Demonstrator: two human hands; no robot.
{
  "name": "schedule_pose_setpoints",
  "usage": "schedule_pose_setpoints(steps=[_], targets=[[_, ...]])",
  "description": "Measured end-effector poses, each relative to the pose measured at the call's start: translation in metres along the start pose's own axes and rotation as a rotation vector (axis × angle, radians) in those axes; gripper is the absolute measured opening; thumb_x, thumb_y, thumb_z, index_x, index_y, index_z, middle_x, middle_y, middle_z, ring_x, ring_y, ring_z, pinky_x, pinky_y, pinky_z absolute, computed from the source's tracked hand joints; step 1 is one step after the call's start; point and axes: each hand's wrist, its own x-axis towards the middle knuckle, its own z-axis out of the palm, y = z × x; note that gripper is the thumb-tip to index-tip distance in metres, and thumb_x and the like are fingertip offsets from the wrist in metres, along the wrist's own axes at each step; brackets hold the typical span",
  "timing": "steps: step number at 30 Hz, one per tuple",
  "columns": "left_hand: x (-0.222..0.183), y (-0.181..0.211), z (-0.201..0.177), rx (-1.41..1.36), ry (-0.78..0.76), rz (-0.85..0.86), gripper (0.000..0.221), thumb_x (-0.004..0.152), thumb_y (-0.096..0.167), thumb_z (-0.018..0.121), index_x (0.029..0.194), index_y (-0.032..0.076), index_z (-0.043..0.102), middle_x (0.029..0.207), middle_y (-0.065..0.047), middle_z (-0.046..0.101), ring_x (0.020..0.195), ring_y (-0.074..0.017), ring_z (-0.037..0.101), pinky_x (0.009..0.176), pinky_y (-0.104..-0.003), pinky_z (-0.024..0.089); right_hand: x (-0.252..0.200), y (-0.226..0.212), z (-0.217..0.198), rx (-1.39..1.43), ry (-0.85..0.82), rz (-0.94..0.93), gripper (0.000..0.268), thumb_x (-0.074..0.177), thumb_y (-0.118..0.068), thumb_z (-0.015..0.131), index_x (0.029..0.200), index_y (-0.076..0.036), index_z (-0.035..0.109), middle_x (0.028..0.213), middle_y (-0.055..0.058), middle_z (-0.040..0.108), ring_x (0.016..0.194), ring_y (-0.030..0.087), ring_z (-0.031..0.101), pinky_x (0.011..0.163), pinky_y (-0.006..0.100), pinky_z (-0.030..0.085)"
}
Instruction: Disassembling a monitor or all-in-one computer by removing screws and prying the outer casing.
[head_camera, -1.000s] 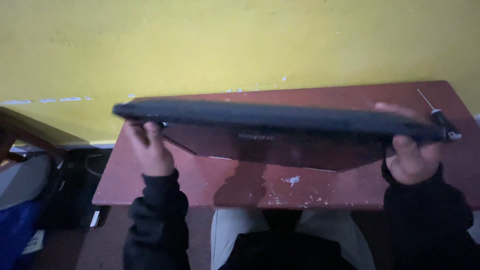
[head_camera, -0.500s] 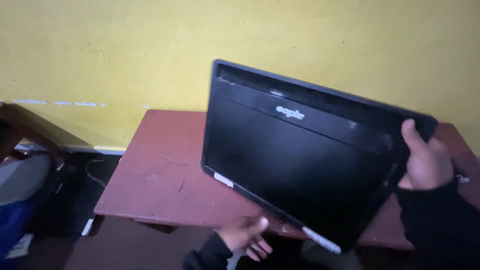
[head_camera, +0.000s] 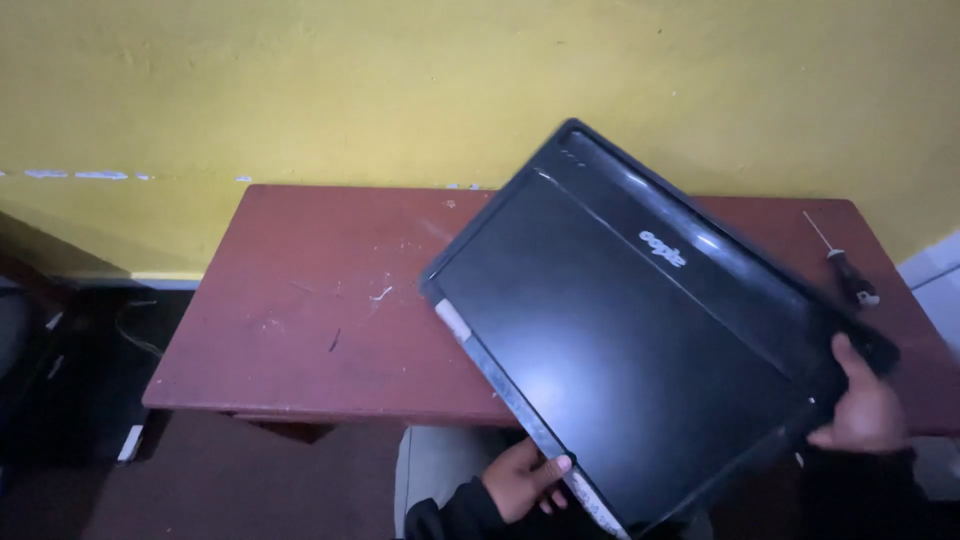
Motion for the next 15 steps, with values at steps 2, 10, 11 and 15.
schedule_pose_setpoints(steps=[2,10,11,15], targets=[[-0.008,0.004,0.004,-0.101,0.042,-0.041,0.047,0.104,0.044,0.057,0.130,0.005,0.051,0.096,-0.014,0.073,0.076,-0.0169,0.073,0.055,-0.023,0.057,0.014,0.038,-0.043,-0.995,-0.057,-0.700,0.105,0.069,-0.024,0.080,0.168,-0.019,0.044,0.145,0.025,0.062,0.131,0.049,0.056,0.105,0.050,0.043],[-0.030,0.042,0.002,0.099,0.492,-0.102,0.034,0.101,0.041,0.055,0.112,0.013,0.069,0.094,-0.007,0.073,0.080,-0.0152,0.070,0.071,-0.028,0.056,0.020,0.153,-0.091,-0.836,-0.235,-0.517,0.090,0.074,-0.017,0.074,0.159,-0.012,0.047,0.142,0.017,0.064,0.129,0.030,0.060,0.117,0.036,0.035],[-0.029,0.038,-0.005,0.247,0.582,-0.022,0.036,0.099,0.045,0.053,0.098,0.014,0.072,0.101,-0.002,0.080,0.100,-0.0118,0.072,0.096,-0.028,0.049,0.021,0.170,-0.097,-0.814,-0.310,-0.564,0.087,0.078,-0.031,0.069,0.159,-0.009,0.047,0.138,0.017,0.068,0.130,0.027,0.062,0.115,0.036,0.040],[-0.051,0.082,-0.022,0.302,0.628,-0.365,0.047,0.099,0.055,0.046,0.113,0.018,0.071,0.103,-0.005,0.075,0.100,-0.0169,0.068,0.094,-0.032,0.047,0.014,0.225,-0.105,-0.111,-0.535,0.106,0.108,0.076,0.032,0.066,0.167,-0.019,0.035,0.069,0.048,0.068,0.055,0.040,0.061,0.051,0.043,0.043]])
